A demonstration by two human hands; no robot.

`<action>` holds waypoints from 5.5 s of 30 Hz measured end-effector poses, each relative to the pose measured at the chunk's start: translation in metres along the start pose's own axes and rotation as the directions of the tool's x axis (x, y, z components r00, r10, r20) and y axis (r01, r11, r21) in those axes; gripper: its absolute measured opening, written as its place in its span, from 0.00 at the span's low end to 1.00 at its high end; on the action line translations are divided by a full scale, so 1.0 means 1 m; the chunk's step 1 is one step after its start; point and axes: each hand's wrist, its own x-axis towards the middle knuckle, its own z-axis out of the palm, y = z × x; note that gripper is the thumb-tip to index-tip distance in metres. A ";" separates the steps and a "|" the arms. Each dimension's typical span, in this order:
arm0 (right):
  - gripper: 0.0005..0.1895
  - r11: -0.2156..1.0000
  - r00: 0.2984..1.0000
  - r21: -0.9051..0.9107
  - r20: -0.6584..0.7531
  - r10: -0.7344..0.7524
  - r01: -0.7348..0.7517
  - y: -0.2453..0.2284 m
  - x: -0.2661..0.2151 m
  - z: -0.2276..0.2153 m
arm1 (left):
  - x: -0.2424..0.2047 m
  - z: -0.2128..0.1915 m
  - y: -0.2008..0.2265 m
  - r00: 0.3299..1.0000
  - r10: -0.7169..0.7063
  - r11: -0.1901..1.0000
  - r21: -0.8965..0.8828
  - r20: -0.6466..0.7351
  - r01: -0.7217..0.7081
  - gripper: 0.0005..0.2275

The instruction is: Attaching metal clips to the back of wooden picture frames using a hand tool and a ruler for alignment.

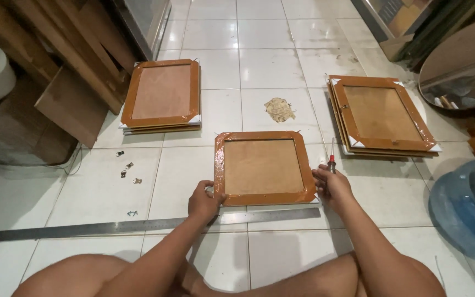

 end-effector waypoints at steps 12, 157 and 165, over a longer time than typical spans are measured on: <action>0.25 0.996 0.988 -0.077 -0.143 -0.063 0.052 -0.001 -0.039 -0.010 | -0.115 -0.062 0.075 0.992 0.113 0.941 0.314 0.062 -0.127 0.30; 0.10 0.863 0.844 -0.061 -0.184 -0.503 0.501 -0.029 -0.110 0.030 | 0.004 -0.078 0.027 0.919 0.325 0.879 0.286 0.225 -0.381 0.09; 0.34 0.981 0.988 0.116 0.011 -0.157 0.155 -0.006 -0.078 0.029 | 0.001 -0.079 0.031 0.922 0.316 0.887 0.275 0.222 -0.371 0.10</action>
